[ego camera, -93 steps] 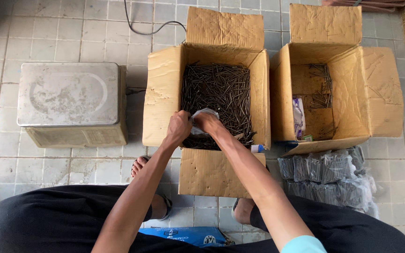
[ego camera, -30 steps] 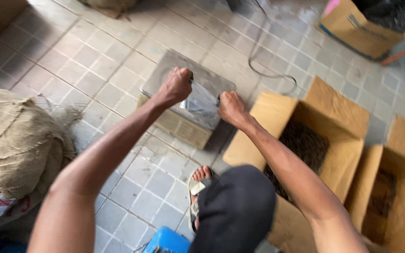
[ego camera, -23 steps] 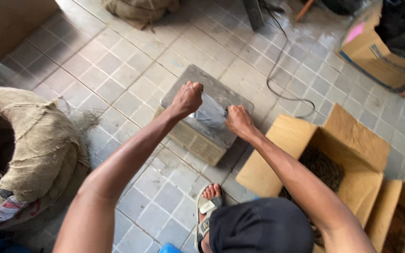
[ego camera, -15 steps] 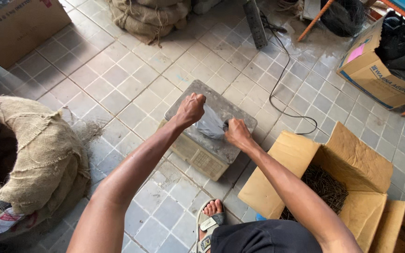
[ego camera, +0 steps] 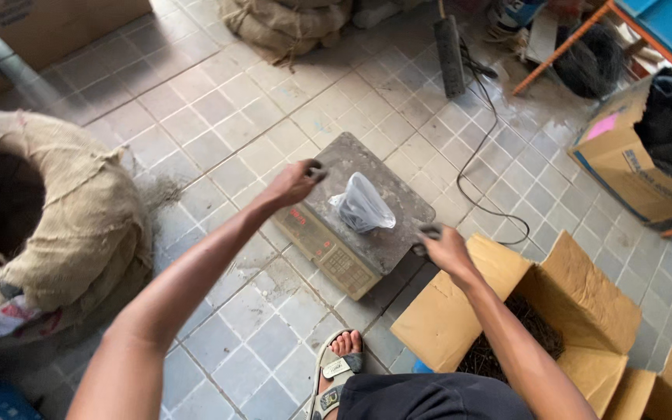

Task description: The person scoops nails from a cardboard box into a small plastic bag, then places the bag on a digital scale. The person repeats this scooping and weighing process multiple times, adjusting the bag contents between weighings.

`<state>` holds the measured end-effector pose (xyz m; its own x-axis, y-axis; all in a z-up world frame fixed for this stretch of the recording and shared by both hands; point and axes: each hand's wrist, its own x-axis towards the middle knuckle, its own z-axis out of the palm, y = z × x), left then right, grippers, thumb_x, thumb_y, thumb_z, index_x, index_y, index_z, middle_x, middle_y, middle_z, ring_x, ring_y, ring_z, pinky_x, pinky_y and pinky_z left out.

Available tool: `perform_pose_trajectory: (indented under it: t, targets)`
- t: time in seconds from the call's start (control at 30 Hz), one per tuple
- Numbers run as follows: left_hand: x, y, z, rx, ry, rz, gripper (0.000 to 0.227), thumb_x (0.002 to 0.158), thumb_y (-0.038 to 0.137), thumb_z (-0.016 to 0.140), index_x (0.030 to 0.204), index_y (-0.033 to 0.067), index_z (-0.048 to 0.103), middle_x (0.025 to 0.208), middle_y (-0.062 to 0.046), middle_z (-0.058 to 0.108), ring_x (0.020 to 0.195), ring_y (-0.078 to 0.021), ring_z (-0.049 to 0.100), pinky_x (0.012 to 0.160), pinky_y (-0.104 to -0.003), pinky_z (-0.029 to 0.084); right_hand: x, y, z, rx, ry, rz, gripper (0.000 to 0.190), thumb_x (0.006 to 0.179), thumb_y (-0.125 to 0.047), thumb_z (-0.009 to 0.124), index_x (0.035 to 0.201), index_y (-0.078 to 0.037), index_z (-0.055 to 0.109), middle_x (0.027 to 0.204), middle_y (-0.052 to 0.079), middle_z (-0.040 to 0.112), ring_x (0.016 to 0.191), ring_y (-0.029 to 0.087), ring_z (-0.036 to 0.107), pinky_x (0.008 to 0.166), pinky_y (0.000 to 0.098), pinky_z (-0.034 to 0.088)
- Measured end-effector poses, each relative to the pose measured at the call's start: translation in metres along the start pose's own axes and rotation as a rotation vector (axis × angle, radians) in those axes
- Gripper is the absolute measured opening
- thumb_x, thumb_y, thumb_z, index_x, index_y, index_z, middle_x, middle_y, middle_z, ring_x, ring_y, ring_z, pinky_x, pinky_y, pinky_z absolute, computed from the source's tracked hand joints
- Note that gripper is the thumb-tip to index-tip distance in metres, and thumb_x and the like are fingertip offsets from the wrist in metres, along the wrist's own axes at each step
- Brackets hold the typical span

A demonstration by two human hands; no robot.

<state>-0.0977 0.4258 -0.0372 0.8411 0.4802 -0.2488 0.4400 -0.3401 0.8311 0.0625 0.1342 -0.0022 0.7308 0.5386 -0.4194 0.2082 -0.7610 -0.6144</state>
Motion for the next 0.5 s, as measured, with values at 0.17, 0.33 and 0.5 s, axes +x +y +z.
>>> perform_pose_trajectory:
  t: [0.17, 0.33, 0.5]
  targets:
    - [-0.035, -0.051, -0.029, -0.028, 0.102, -0.085, 0.048, 0.095, 0.045, 0.053, 0.130, 0.0125, 0.060, 0.118, -0.022, 0.067, 0.116, -0.0420, 0.060, 0.100, -0.056, 0.044, -0.016, 0.026, -0.025, 0.092, 0.013, 0.019, 0.039, 0.090, -0.009, 0.065, 0.123, 0.012, 0.060, 0.100, 0.028, 0.071, 0.078, 0.028, 0.072, 0.076, 0.0417, 0.058]
    - [-0.060, -0.089, -0.034, -0.068, 0.131, -0.127, 0.053, 0.096, 0.052, 0.051, 0.130, 0.0126, 0.061, 0.108, -0.018, 0.071, 0.103, -0.0339, 0.068, 0.095, -0.051, 0.048, -0.032, 0.027, -0.042, 0.152, 0.046, 0.085, 0.043, 0.089, -0.008, 0.066, 0.126, 0.013, 0.057, 0.101, 0.028, 0.071, 0.075, 0.029, 0.072, 0.074, 0.0404, 0.059]
    - [-0.079, -0.104, -0.028, -0.163, 0.130, -0.178, 0.048, 0.095, 0.048, 0.055, 0.127, 0.0134, 0.062, 0.101, -0.014, 0.074, 0.093, -0.0255, 0.072, 0.089, -0.044, 0.051, -0.037, 0.027, -0.043, 0.115, -0.002, 0.109, 0.044, 0.088, -0.009, 0.067, 0.127, 0.011, 0.059, 0.098, 0.027, 0.072, 0.075, 0.024, 0.071, 0.074, 0.0368, 0.059]
